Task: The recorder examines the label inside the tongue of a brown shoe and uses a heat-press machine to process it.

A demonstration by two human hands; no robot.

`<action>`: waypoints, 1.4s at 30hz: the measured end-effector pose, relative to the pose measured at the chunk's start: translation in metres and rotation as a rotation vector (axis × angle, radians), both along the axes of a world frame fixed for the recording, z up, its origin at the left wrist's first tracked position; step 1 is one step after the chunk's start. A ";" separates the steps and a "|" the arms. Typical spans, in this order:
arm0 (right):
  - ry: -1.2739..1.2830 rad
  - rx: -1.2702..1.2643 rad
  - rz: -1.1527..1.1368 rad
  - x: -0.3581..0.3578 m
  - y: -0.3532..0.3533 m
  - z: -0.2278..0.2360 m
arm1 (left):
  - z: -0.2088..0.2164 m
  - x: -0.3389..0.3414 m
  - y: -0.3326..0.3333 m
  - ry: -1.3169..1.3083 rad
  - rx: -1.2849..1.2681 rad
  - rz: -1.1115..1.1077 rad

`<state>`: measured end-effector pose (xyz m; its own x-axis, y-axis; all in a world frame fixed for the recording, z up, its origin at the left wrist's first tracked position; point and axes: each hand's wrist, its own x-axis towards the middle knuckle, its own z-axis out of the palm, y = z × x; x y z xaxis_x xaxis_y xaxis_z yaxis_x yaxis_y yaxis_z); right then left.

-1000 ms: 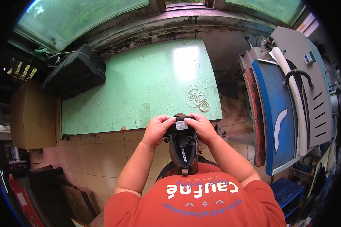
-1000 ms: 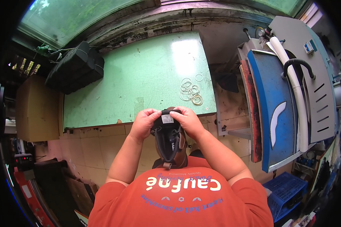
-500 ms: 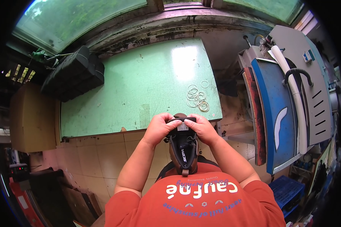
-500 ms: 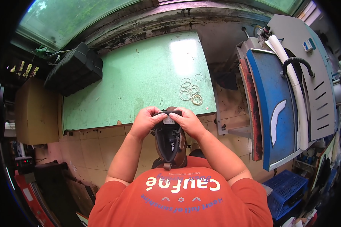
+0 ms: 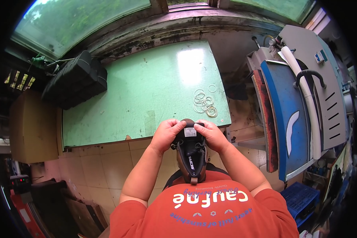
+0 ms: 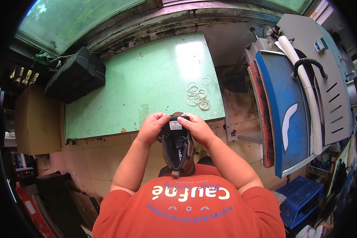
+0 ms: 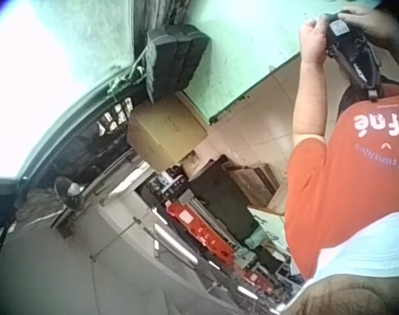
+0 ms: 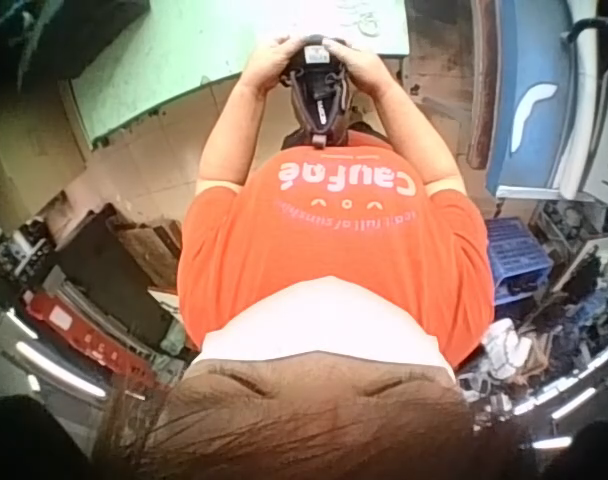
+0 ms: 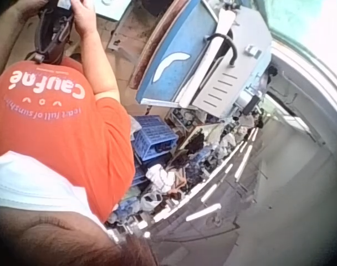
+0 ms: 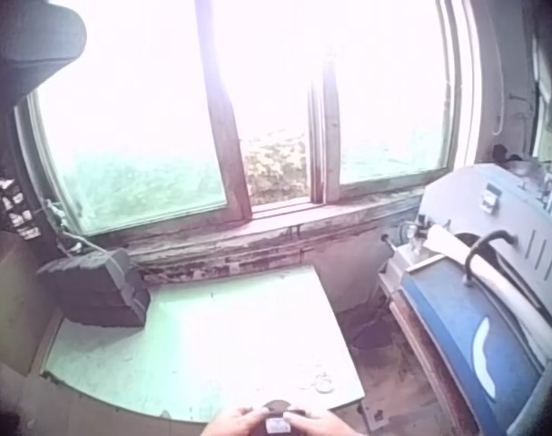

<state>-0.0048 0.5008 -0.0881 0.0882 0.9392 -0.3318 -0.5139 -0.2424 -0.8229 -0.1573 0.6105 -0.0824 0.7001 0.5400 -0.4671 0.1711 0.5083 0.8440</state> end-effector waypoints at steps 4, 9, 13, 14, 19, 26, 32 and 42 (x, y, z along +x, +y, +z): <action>0.042 -0.047 0.022 0.001 0.001 -0.004 | -0.002 0.002 0.002 0.030 0.026 -0.032; 0.163 -0.043 -0.053 -0.001 0.001 0.001 | 0.005 0.002 0.002 -0.065 -0.114 -0.020; 0.178 -0.024 -0.075 0.000 0.001 -0.004 | 0.008 -0.001 0.000 0.033 0.135 -0.121; 0.178 -0.024 -0.076 0.001 0.001 -0.004 | 0.008 0.000 0.001 0.033 0.135 -0.122; 0.188 -0.022 -0.063 -0.001 0.003 0.001 | 0.001 -0.002 0.006 -0.039 -0.055 -0.096; 0.178 -0.010 -0.033 0.003 0.001 -0.009 | -0.005 0.001 0.002 -0.101 -0.171 -0.008; 0.254 -0.049 -0.057 0.004 0.000 -0.012 | -0.007 0.002 0.002 -0.089 -0.185 -0.015; 0.264 -0.045 -0.058 0.003 -0.001 -0.008 | 0.003 -0.003 -0.002 -0.105 -0.076 -0.026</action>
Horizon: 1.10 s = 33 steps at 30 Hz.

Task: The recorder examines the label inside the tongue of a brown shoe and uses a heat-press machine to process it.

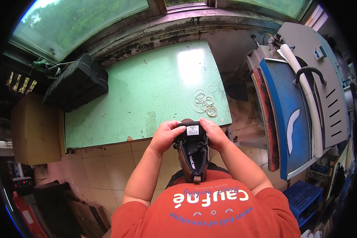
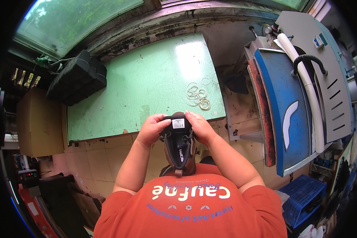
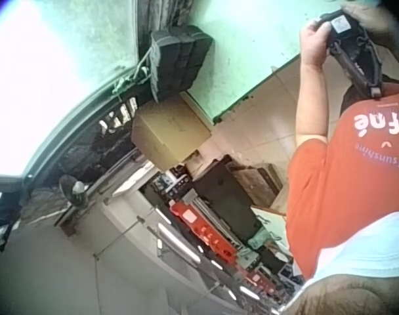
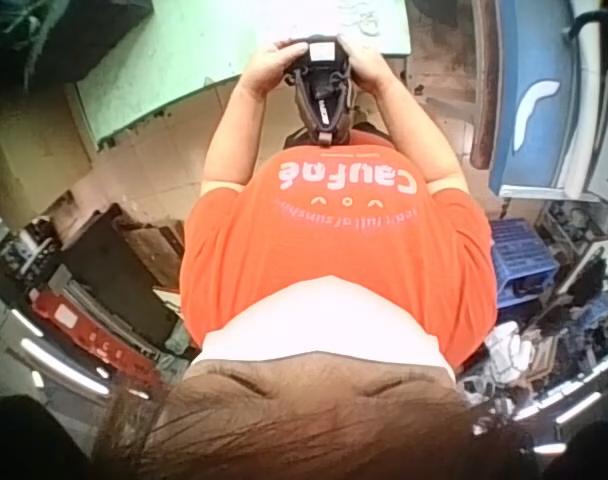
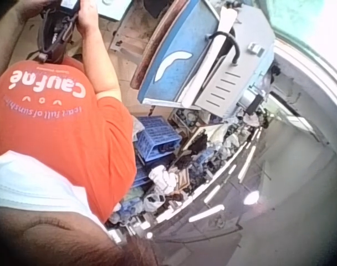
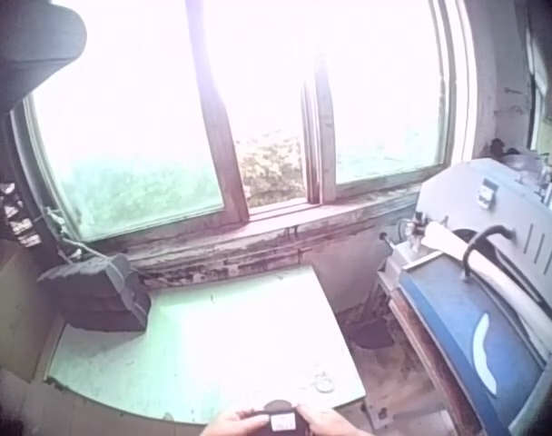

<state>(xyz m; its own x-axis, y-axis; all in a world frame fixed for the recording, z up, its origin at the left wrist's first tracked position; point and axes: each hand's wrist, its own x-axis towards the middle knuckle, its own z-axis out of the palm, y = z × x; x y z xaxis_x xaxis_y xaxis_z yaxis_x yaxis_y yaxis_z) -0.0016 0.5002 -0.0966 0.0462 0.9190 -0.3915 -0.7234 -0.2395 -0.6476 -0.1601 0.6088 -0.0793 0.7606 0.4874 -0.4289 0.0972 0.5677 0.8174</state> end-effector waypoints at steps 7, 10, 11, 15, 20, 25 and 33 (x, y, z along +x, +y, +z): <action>-0.035 -0.006 -0.004 -0.001 -0.001 0.002 | -0.002 0.001 -0.001 0.017 0.037 -0.007; -0.029 -0.004 -0.005 -0.001 -0.001 -0.001 | -0.001 0.004 -0.003 0.000 0.001 0.034; -0.029 -0.004 -0.006 -0.002 0.000 0.000 | -0.003 0.005 -0.003 0.000 0.001 0.033; -0.021 0.010 -0.005 -0.003 0.001 0.005 | -0.009 0.007 -0.001 0.091 0.025 0.027; -0.096 -0.019 0.045 0.001 -0.001 -0.010 | -0.008 0.011 -0.003 0.078 0.018 0.028; -0.047 0.018 -0.024 -0.004 0.001 0.004 | -0.005 0.008 -0.003 0.082 0.095 0.014; -0.149 0.057 0.022 -0.003 0.002 0.003 | 0.007 0.014 0.003 0.186 0.239 -0.061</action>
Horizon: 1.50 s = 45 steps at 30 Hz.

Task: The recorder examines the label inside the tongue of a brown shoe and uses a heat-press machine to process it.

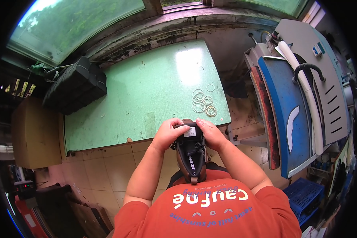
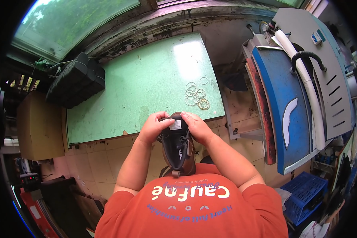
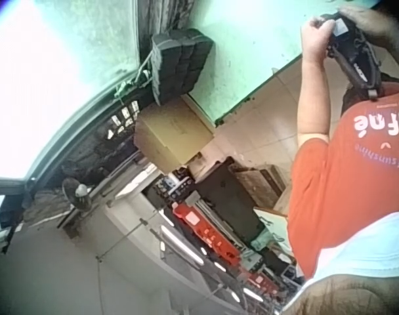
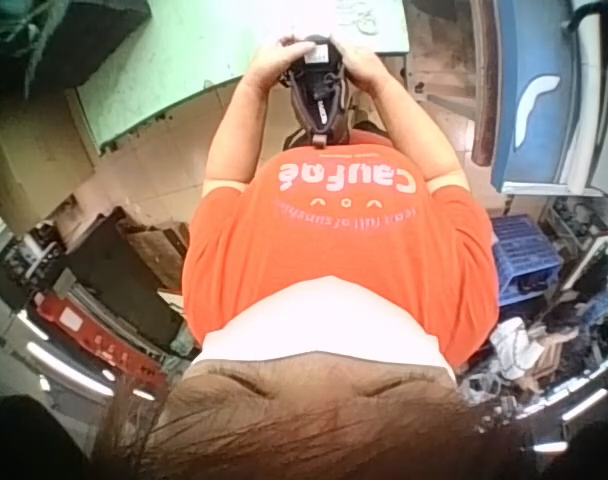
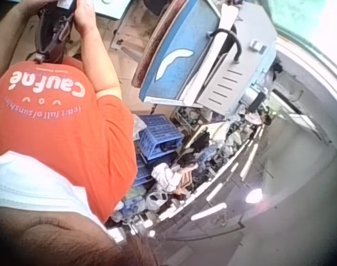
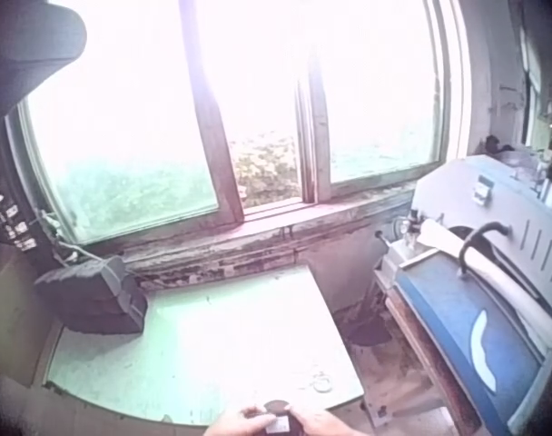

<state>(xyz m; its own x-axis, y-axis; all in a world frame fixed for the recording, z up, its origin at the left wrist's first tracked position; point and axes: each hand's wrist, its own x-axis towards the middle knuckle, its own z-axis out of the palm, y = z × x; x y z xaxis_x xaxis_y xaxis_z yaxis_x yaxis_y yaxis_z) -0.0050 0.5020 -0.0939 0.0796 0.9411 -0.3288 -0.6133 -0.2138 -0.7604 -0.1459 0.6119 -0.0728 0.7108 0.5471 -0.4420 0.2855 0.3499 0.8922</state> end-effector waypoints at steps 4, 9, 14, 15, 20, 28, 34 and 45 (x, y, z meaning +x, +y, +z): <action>0.006 -0.024 -0.014 -0.002 0.001 0.007 | 0.006 0.003 0.001 0.119 0.132 -0.074; -0.001 -0.032 0.000 -0.003 0.001 0.008 | 0.011 0.006 0.004 0.164 0.219 -0.132; -0.027 -0.039 0.000 -0.003 0.001 0.015 | 0.019 0.011 0.001 0.217 0.306 -0.179; -0.045 -0.037 0.001 -0.003 0.001 0.017 | 0.021 0.013 0.001 0.251 0.376 -0.194; -0.048 -0.016 0.047 0.002 -0.001 0.004 | 0.016 0.009 0.003 0.238 0.392 -0.218; -0.028 0.000 0.041 0.005 -0.001 0.005 | -0.012 -0.005 0.009 -0.204 -0.317 0.185; 0.048 0.011 0.015 0.005 -0.003 -0.002 | -0.038 -0.022 0.043 -0.060 -0.007 0.385; 0.141 -0.052 -0.043 0.001 0.000 0.010 | -0.081 -0.028 0.052 0.068 -0.038 0.539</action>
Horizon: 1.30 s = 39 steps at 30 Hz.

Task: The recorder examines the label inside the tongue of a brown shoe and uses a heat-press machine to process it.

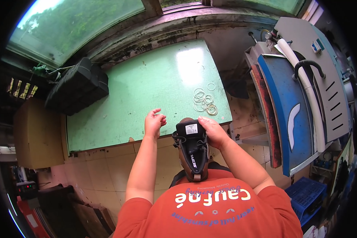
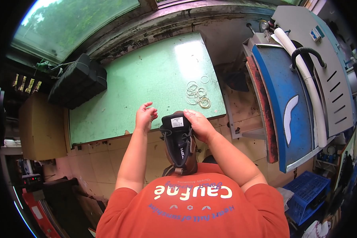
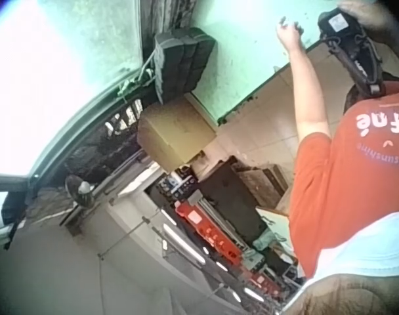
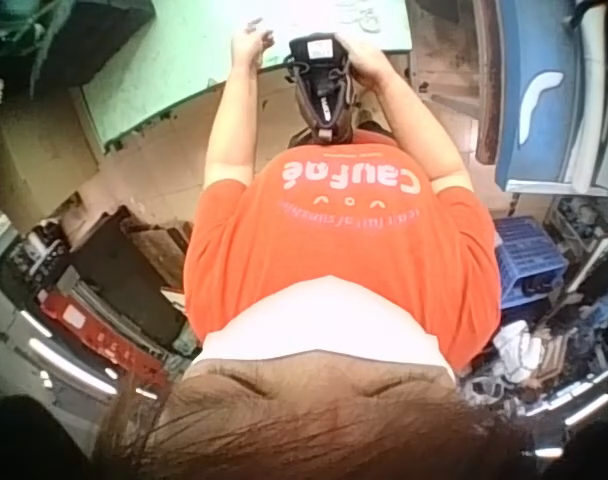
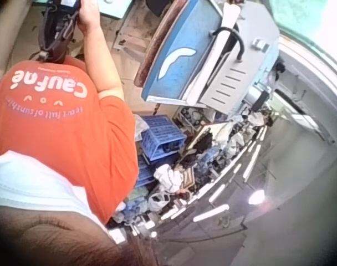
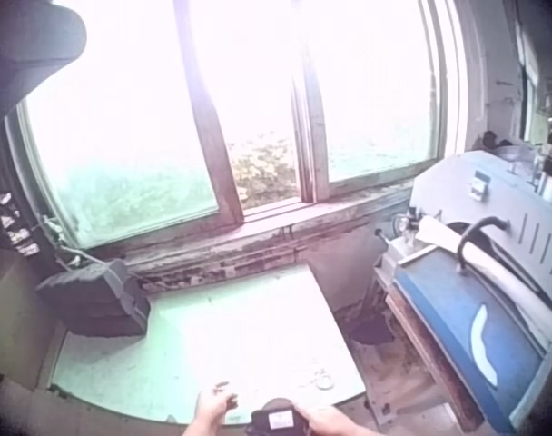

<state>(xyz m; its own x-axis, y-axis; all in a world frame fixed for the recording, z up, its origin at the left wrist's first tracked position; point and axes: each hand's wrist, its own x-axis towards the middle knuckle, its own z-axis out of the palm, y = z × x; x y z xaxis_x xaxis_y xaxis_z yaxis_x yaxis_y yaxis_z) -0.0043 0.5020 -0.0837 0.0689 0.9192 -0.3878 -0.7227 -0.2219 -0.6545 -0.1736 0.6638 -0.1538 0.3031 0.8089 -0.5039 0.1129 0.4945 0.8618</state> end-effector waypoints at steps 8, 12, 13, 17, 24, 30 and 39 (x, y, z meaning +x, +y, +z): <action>-0.009 -0.013 -0.036 0.000 0.002 -0.002 | 0.067 0.000 -0.040 -0.341 0.059 -0.362; -0.016 -0.016 0.002 -0.002 0.005 -0.006 | 0.075 0.008 -0.051 -0.109 0.147 -0.538; 0.002 -0.034 -0.006 -0.003 0.006 -0.005 | 0.073 0.011 -0.054 -0.236 -0.006 -0.438; 0.052 -0.064 -0.006 -0.001 0.007 -0.006 | 0.074 0.020 -0.058 -0.311 -0.206 -0.286; 0.082 -0.093 -0.029 0.001 0.007 -0.013 | 0.075 0.026 -0.055 -0.296 -0.247 -0.301; 0.094 -0.103 -0.057 0.001 0.006 -0.013 | 0.072 0.025 -0.056 -0.235 -0.175 -0.334; 0.066 -0.087 -0.050 -0.001 0.005 -0.011 | 0.067 0.023 -0.057 -0.257 -0.196 -0.322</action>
<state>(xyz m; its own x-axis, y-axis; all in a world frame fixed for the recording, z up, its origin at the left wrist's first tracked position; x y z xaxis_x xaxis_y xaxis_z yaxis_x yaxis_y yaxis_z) -0.0052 0.5067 -0.0949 0.0851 0.8778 -0.4714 -0.7753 -0.2388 -0.5847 -0.1510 0.6063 -0.0868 0.6592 0.5494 -0.5135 0.0823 0.6260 0.7755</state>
